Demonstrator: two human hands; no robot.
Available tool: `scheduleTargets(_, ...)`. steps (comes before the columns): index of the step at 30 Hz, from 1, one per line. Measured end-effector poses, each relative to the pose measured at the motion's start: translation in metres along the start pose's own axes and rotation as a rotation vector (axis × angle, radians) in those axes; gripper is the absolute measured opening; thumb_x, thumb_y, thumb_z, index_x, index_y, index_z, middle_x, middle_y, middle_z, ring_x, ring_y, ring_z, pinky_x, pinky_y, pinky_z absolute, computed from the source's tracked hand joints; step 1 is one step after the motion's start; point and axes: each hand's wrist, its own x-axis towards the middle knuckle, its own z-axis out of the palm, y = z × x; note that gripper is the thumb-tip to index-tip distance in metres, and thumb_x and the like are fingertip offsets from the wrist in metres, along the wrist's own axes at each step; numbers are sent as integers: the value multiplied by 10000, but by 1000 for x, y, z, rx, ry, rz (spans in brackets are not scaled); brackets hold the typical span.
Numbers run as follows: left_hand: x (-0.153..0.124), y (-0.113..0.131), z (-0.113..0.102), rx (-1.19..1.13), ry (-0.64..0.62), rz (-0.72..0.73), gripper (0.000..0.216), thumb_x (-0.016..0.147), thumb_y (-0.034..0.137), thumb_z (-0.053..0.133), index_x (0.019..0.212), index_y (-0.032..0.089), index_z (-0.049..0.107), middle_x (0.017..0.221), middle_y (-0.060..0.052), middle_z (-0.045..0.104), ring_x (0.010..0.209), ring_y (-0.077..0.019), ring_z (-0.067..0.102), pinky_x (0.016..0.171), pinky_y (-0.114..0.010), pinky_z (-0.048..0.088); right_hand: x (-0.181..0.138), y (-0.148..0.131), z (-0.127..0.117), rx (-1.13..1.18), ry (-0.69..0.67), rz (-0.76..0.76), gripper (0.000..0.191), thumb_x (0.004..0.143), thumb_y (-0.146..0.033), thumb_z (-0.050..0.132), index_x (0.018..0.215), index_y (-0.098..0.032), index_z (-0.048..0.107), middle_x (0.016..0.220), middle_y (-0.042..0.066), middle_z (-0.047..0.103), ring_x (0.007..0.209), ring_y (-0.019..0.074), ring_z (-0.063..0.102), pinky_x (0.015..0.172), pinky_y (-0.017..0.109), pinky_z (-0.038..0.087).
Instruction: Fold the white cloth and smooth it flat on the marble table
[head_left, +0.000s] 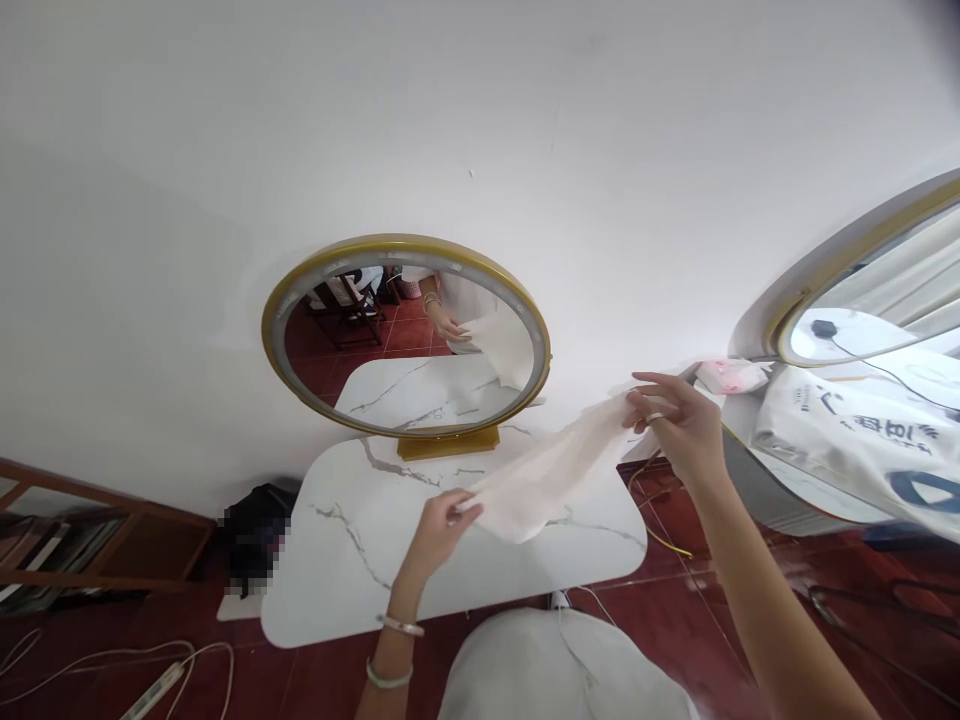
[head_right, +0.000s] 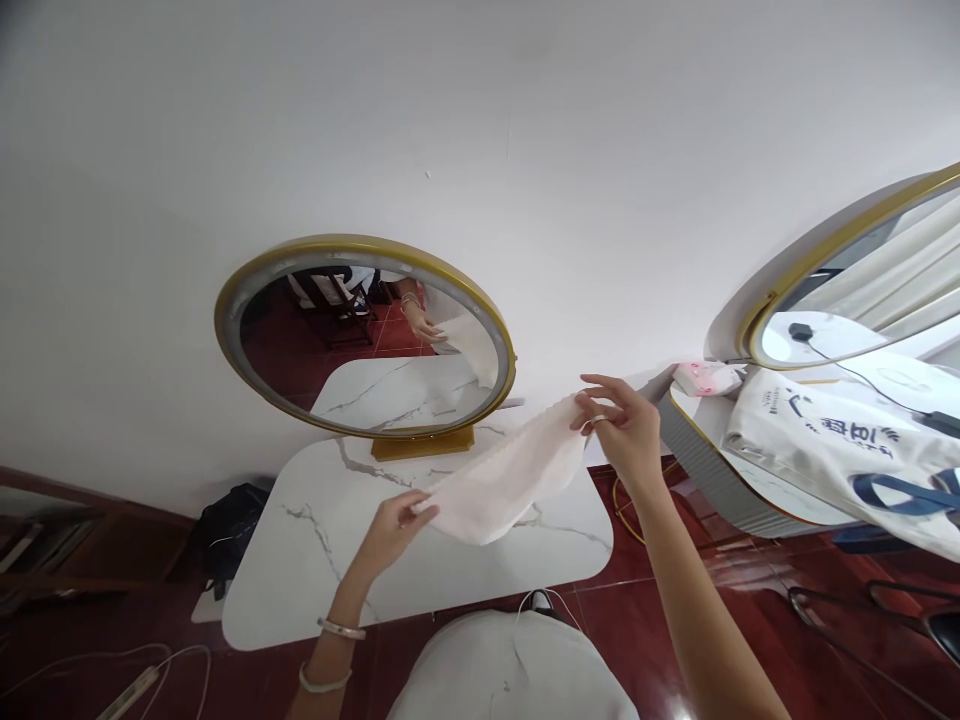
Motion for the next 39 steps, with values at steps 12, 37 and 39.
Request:
scheduleTargets(12,-6,76,-44,102,232,135,353,816,434,613,1106,233,624,933,-35,711,908,-199,653,785,-291,524,-22,-1,-53,80,142,107,449,642,-364,817,1044,-235,663,759,29,645,503,131,604,413,240,478)
scheduleTargets(37,68,-52,63,249,154,-117,488,822,310,543,1291,182,506,1355,-144,539,1182,-258,564,1026,-422,411,-33,184,-3,-16,-120,243,822,716,-603,665,1386,-235,364,1465,186,363,1195,295,556,978,467,475)
scheduleTargets(39,56,-72,79,352,50,-107,427,864,299,469,1273,195,528,1355,-113,543,1280,-236,482,1090,-401,359,-59,206,0,-189,-169,228,696,776,-615,597,1323,-207,460,1352,180,505,1199,309,548,984,499,463)
